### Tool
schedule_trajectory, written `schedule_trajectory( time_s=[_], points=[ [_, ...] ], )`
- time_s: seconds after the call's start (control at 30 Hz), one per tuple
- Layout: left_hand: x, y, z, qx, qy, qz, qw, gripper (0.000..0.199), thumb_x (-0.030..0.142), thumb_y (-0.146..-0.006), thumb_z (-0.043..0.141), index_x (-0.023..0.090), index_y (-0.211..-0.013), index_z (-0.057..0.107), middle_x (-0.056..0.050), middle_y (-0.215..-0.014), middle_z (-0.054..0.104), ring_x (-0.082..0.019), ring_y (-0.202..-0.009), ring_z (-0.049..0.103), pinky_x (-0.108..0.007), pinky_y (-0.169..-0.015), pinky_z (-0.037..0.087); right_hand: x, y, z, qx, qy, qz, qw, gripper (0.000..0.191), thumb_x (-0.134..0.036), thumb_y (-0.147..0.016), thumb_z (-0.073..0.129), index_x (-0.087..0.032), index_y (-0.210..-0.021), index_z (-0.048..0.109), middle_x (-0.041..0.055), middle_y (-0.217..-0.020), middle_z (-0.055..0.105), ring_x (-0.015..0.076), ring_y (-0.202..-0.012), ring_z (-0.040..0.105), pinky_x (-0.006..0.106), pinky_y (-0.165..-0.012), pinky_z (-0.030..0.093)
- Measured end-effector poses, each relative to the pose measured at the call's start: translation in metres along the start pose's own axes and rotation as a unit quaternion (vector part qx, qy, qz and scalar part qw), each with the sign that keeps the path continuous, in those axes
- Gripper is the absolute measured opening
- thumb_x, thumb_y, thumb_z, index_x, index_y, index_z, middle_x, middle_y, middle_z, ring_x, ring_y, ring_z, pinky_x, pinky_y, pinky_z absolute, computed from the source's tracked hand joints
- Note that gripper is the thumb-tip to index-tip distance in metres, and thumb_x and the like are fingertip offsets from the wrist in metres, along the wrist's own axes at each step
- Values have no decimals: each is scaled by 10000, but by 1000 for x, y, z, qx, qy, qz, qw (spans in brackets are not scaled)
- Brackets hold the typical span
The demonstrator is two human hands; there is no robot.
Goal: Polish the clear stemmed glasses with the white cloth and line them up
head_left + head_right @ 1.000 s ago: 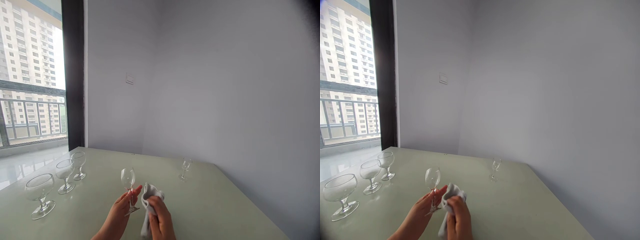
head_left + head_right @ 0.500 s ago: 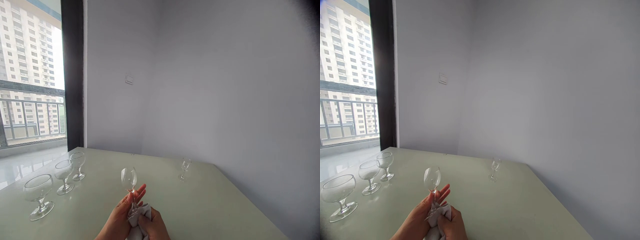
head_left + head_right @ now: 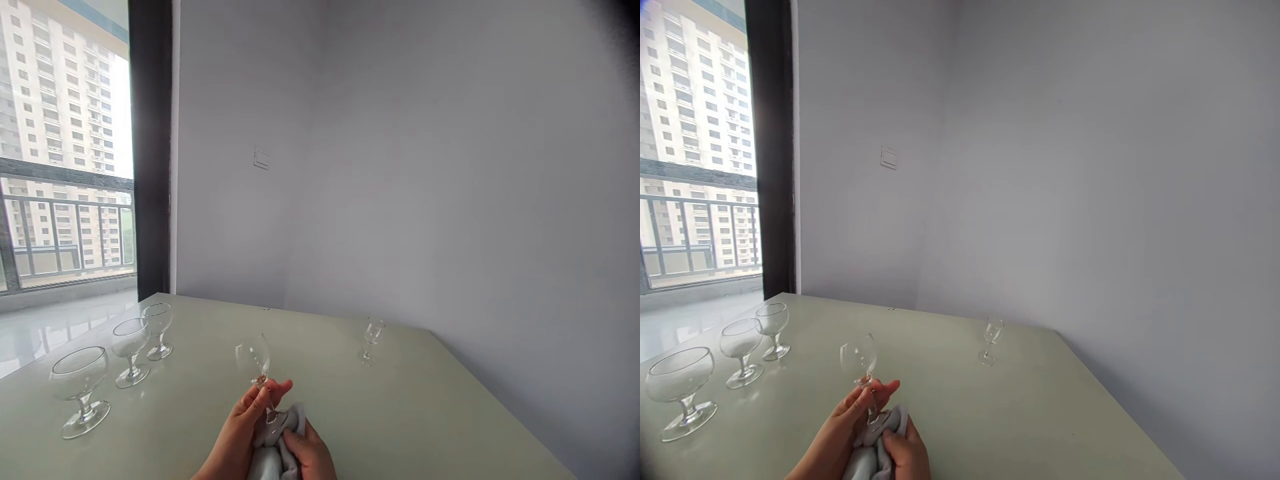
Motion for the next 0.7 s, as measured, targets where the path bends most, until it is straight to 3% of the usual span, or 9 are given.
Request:
schedule_trajectory(
  time_s=[0.13,0.23,0.33,0.4,0.5,0.6,0.7],
  points=[
    [18,-5,-9,20,-131,72,989,311,482,-725,632,211,-867,683,-97,-1100,685,-270,-1238,437,-399,-1025,320,15,3,15,-76,110,27,991,174,-245,-560,616,-176,-718,594,-74,-524,438,75,-464,331,195,-464,270],
    [38,-6,-10,25,-249,155,956,371,512,-703,629,204,-891,718,-100,-1148,661,-311,-1235,428,-439,-1070,246,14,2,1,-16,294,33,955,79,-169,-574,539,-187,-651,543,-62,-539,448,94,-499,385,202,-475,282],
    [45,-6,-11,28,-301,175,937,368,519,-718,604,228,-909,723,-88,-1181,643,-322,-1218,443,-435,-1024,323,-21,3,-19,99,481,-80,867,299,-169,-605,562,-189,-900,609,64,-921,620,193,-711,574,279,-618,401],
    [43,-6,-9,20,-309,173,935,348,509,-727,600,237,-907,722,-89,-1168,651,-317,-1207,457,-409,-977,382,-46,7,-22,129,573,-163,793,441,-185,-617,600,-196,-1058,588,127,-1152,559,272,-875,593,347,-706,432],
    [34,-3,-5,11,-309,168,936,356,503,-703,630,252,-942,712,-96,-1128,672,-319,-1107,538,-418,-920,435,-69,13,-14,114,612,-253,741,402,-144,-647,581,-212,-1044,597,104,-1056,582,278,-943,560,375,-778,442],
    [23,0,-2,2,-315,169,934,360,491,-658,677,259,-929,723,-95,-1119,677,-319,-1090,554,-443,-993,375,-74,18,2,77,593,-319,735,380,-31,-607,501,-222,-914,617,45,-878,592,220,-848,553,341,-772,443],
    [15,3,0,1,-297,181,937,310,474,-644,695,257,-861,744,-82,-1151,662,-329,-1188,482,-430,-1043,321,-60,12,10,31,543,-296,785,376,-12,-565,467,-212,-840,627,26,-793,583,170,-730,570,247,-642,452]
  ],
)
Point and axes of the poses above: each hand's wrist, its own y-axis away from the middle knuckle, its own z-axis out of the palm, x = y × z, the point moved 7 cm from there along -y, towards the middle knuckle
